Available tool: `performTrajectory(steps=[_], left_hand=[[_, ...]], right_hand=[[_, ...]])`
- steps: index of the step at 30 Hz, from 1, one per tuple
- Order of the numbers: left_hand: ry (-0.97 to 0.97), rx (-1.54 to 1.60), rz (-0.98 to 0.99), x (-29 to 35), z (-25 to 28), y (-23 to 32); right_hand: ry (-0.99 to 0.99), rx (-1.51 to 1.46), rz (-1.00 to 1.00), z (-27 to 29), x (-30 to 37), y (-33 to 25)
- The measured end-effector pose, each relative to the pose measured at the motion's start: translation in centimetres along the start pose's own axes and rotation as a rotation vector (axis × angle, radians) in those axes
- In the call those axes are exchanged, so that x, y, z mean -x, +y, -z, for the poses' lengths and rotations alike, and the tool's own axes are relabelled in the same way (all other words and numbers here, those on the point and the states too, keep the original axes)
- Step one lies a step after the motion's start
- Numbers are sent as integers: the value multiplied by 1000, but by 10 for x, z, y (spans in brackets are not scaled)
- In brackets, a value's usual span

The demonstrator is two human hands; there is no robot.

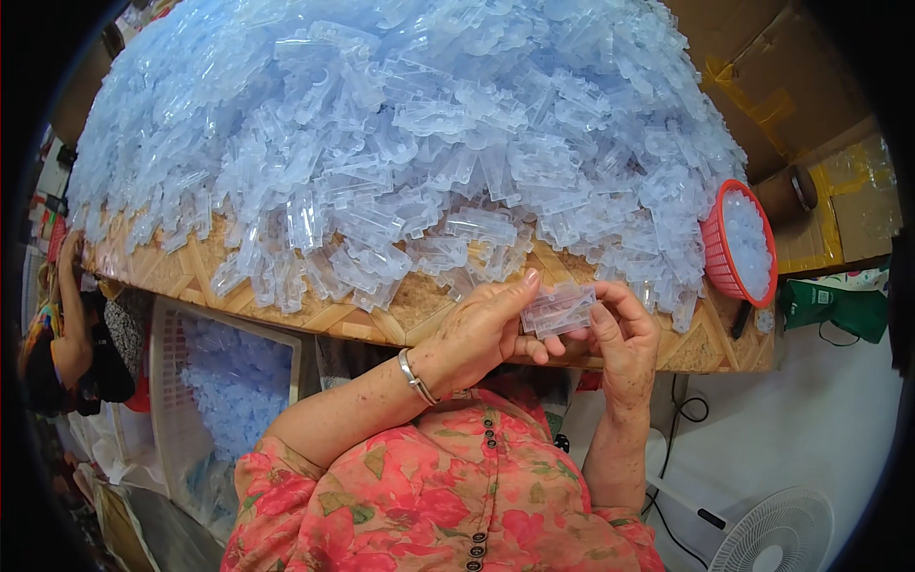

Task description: The person repeatedly picks up small translucent plastic components from a large pile on a wooden table, snaps two pieces together by hand, and places the assembled unit into a red basket. The process is continuous and repetitive throughout the clip.

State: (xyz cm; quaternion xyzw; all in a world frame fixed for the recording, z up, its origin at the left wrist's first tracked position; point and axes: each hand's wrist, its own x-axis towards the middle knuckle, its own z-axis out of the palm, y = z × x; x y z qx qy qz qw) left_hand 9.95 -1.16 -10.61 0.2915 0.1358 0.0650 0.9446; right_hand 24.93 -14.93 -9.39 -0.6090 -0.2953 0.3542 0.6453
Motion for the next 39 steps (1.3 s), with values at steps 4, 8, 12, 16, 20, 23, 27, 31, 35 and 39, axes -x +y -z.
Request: performTrajectory(steps=[4, 8, 12, 16, 20, 23, 27, 31, 35, 39], left_hand=[[-1, 25, 5, 1, -1, 1], [17, 24, -3, 1, -4, 1], [2, -28, -20, 0, -3, -2], [-9, -77, -30, 1, -7, -1], [-1, -115, -11, 4, -5, -2], [15, -147, -3, 5, -10, 1], [48, -231, -6, 9, -15, 2], [32, -297, 9, 9, -17, 5], [-14, -323, -14, 8, -14, 1], [-24, -291, -13, 10, -10, -1]], right_hand=[[-8, -60, -5, 7, 3, 2], [57, -81, 29, 9, 4, 7], [51, -127, 4, 11, 6, 7], [62, -115, -24, 11, 7, 6], [95, -59, -50, 12, 6, 4], [188, -10, -31, 13, 6, 3], [374, 265, 98, 30, 1, 4], [489, 339, 160, 47, -13, -16], [497, 450, 179, 63, -30, -11], [579, 764, 225, 55, -29, -11]])
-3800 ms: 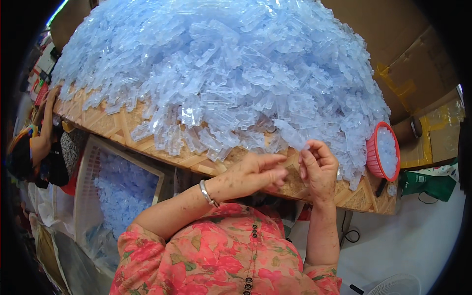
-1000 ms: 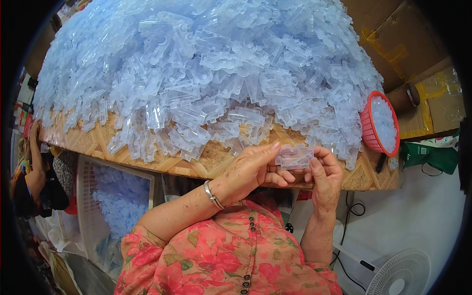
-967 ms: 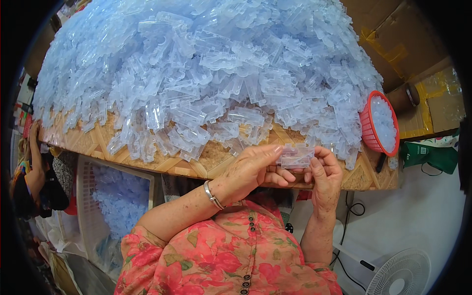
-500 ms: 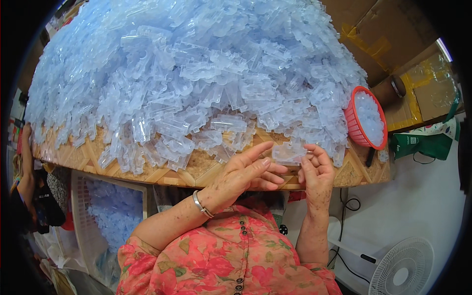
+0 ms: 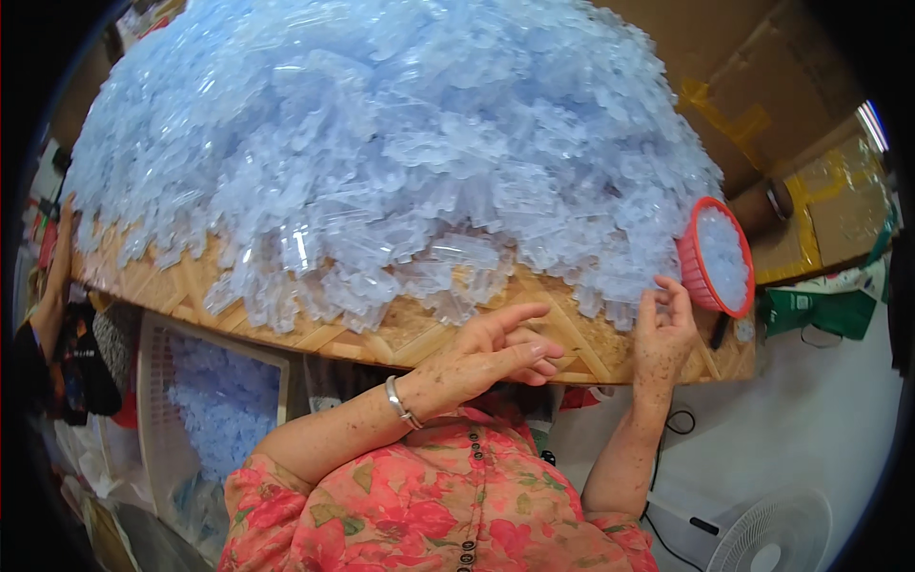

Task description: The person repeatedly picks up small translucent plastic components from a large pile on a wooden table, snaps two pieces together by hand, and places the assembled unit into a red basket. The process is continuous and repetitive throughout the clip.

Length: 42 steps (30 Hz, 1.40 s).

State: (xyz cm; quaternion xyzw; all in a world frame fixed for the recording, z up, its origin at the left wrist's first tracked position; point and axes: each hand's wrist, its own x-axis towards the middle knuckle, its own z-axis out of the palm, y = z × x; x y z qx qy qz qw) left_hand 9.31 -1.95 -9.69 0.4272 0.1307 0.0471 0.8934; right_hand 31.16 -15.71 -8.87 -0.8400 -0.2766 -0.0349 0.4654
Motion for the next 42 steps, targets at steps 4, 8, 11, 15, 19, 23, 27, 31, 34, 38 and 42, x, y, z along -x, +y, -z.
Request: performTrajectory(steps=[4, 8, 11, 15, 19, 23, 27, 31, 34, 38, 42], left_hand=[[-7, 29, -3, 3, 4, -1], [3, 7, -4, 9, 6, -2], [-67, -60, 32, 10, 12, -8], [-116, -272, 85, 21, 12, -2], [-90, -350, 29, 27, 16, -2], [43, -269, 2, 28, 21, -7], [73, -98, -37, 24, 18, -5], [71, 127, -92, 17, 13, 1], [16, 325, -160, 8, 17, 2], [45, 447, -165, 2, 14, -2], [65, 457, -159, -1, 13, -6]], right_hand=[[55, 116, 183, -6, 3, -6], [25, 104, 446, -23, 16, -25], [-219, 20, 644, -43, 25, -43], [-412, 164, 816, -77, 20, -68], [-441, 361, 836, -99, 15, -74], [-299, 122, 740, -102, 16, -76], [-436, -224, 263, -78, 21, -70], [-689, -540, -136, -44, 26, -59], [-727, -514, -162, -32, 32, -58], [-722, -515, -147, -25, 33, -50], [-731, -520, -152, -25, 35, -46]])
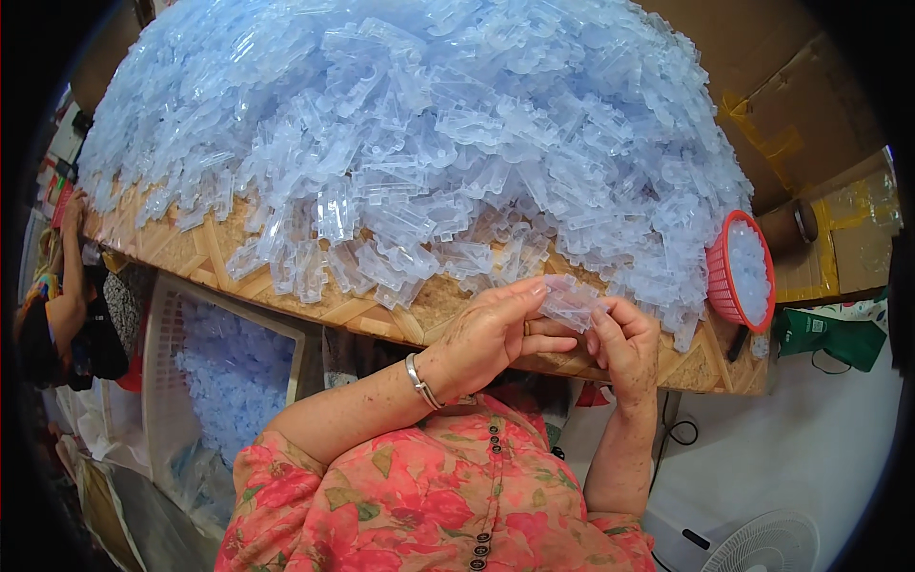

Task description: The person repeatedly picks up small translucent plastic components from a large pile on a wooden table, snaps two pieces together by hand, and places the assembled unit into a red basket. The process is continuous and repetitive throughout the clip.

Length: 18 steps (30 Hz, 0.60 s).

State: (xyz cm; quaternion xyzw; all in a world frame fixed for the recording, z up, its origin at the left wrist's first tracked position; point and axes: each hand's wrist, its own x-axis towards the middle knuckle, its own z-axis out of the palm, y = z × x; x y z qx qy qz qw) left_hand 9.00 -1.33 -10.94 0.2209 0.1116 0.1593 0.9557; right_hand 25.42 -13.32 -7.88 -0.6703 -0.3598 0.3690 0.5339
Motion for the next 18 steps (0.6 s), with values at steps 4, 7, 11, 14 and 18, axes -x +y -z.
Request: performTrajectory(steps=[4, 7, 11, 14, 18], left_hand=[[20, -225, 134, 6, -6, 4], [11, -296, 163, 12, -8, 2], [4, -371, 179, 13, -9, 6], [-1, -374, 175, 12, -7, 5], [-21, -398, 175, 11, -7, 4]], right_hand=[[170, 42, 21, 4, 1, 5], [279, 350, 138, 17, 0, 10], [490, 414, 201, 44, 0, 6], [602, 541, 224, 66, -7, -8], [621, 651, 231, 69, -19, -9]])
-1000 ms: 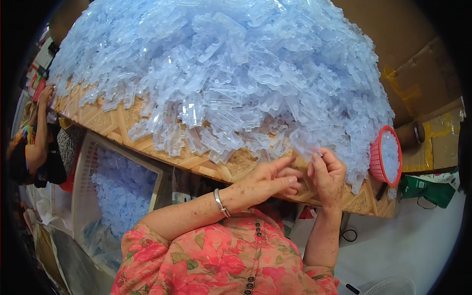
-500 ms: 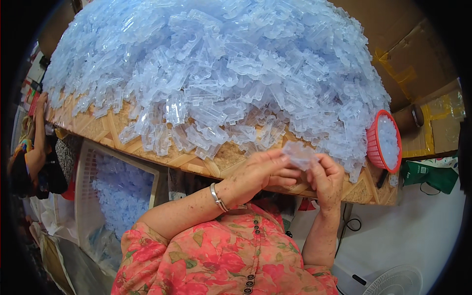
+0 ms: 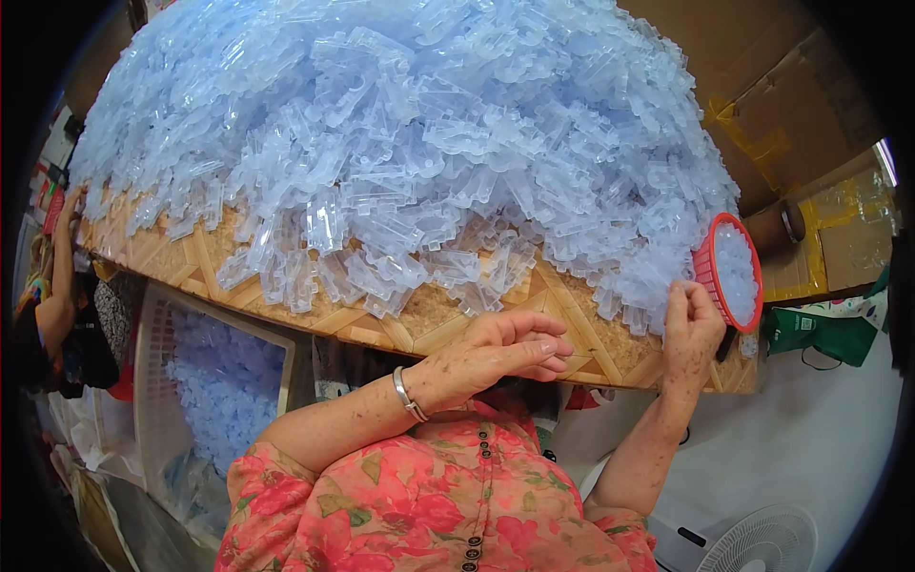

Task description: The person repeatedly picks up small translucent plastic components from a large pile on a wooden table, snaps two pieces together by hand, and places the assembled unit into a red basket. The process is continuous and repetitive throughout the clip.

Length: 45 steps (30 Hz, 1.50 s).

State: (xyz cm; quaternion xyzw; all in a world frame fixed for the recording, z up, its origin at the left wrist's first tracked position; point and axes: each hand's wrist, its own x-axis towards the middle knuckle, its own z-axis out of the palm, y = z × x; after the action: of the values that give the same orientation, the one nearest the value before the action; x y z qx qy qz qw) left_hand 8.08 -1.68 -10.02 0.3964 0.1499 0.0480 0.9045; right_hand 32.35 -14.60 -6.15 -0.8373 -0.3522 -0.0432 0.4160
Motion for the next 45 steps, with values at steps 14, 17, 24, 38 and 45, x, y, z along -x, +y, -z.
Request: performTrajectory(steps=[14, 17, 24, 38, 45], left_hand=[[39, 46, -48, 1, -3, 0], [22, 30, -42, 3, -2, -1], [84, 28, -51, 6, 0, 5], [94, -5, -13, -1, -5, 11], [114, 155, -198, -6, 5, 2]], right_hand=[[-80, 182, 448, -72, -17, -68], [-89, 217, 468, -88, -29, -68], [-186, 152, 263, -75, -19, -64], [-58, -10, 381, -93, -23, -63], [-236, -416, 23, -66, 3, -63]])
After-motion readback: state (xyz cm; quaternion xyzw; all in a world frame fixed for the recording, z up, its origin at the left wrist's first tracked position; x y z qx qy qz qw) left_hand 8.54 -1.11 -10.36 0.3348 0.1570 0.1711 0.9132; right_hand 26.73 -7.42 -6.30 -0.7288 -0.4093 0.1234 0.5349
